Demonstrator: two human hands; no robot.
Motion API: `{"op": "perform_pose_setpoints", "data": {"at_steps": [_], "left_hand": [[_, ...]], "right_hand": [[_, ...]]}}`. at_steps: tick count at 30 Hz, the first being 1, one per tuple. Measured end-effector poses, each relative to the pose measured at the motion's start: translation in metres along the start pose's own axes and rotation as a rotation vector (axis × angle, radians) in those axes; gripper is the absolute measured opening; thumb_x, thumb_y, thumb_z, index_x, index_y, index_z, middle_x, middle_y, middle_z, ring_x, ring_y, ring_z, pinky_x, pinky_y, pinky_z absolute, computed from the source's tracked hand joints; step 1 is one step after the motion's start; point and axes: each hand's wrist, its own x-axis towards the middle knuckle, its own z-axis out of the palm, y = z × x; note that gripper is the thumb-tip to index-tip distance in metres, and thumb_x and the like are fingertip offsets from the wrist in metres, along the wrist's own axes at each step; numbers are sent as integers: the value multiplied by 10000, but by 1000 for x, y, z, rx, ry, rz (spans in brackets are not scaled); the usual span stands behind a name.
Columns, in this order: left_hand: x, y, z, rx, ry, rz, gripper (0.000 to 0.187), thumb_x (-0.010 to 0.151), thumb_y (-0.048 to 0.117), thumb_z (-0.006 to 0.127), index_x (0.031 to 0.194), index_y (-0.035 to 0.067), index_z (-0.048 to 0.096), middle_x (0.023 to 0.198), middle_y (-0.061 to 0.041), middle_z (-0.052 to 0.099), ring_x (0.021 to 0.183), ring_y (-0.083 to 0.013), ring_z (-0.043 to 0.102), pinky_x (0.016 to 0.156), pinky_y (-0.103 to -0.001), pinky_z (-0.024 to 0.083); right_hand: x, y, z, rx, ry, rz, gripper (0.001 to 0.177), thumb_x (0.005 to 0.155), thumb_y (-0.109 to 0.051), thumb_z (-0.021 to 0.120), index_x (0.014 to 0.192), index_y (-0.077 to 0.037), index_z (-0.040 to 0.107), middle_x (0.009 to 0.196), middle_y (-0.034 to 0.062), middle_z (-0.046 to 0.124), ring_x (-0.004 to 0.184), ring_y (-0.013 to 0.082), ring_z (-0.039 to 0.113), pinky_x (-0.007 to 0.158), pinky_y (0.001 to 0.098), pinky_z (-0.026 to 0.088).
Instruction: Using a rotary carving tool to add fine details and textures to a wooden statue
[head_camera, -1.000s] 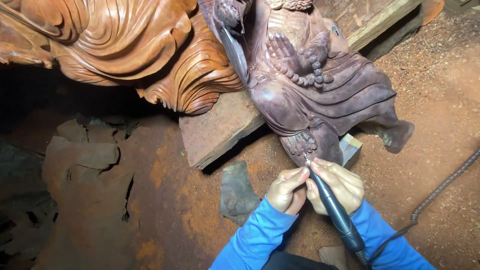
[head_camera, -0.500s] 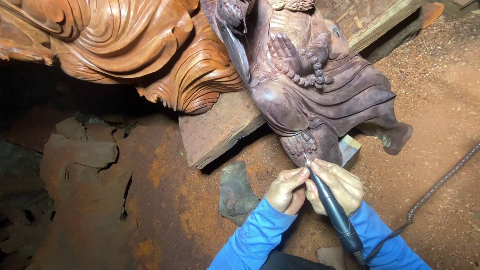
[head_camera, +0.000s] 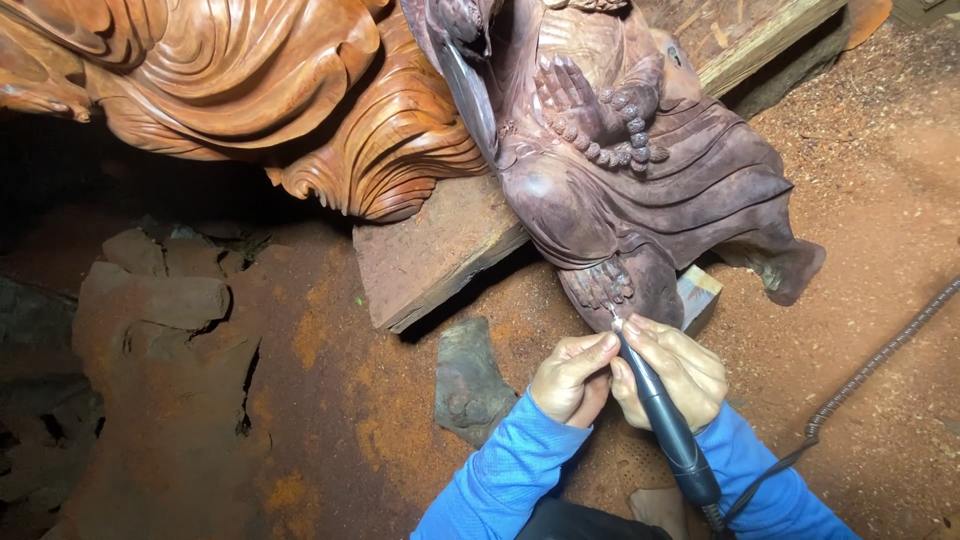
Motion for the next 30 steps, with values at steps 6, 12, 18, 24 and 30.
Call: {"op": "perform_pose_setpoints", "data": {"at_steps": [6,12,18,24,30], "left_hand": [[2,-6,-10,-13,-2,-1,264,1008,105,603,1078,-110,739,1013,-229,746,1015,-212,693,980,-302,539],[2,-4,-15,-58,3,-29,271,1000,92,593,1080,-129,727,995,-246,740,983,-222,702,968,-292,543],[1,1,-9,-78,18,-29,261,991,81,601,1073,-132,728,997,-267,737,987,-239,710,962,-303,550],[-1,7,-3,-97,21,-34,256,977,60,609,1091,-143,718,1002,-267,735,1001,-250,708,978,-312,546],[1,1,-9,-110,11,-28,242,977,53,618,1078,-138,727,999,-264,738,991,-241,698,992,-309,540]], "right_hand": [[-4,1,0,-2,2,-9,228,829,-60,738,926,145,743,732,209,735,625,394,734,615,510,626],[-4,-5,2,-39,-16,6,215,829,-75,733,923,116,762,744,184,746,637,365,740,669,498,634],[-6,-10,5,-67,-17,13,227,844,-79,742,945,123,759,768,191,751,653,366,739,694,502,628],[-8,-12,8,-77,-7,22,221,831,-70,751,932,126,765,764,187,757,642,343,742,726,502,631],[-6,-12,12,-91,-26,13,226,832,-74,765,924,132,756,774,196,757,648,339,739,752,501,627]]}}
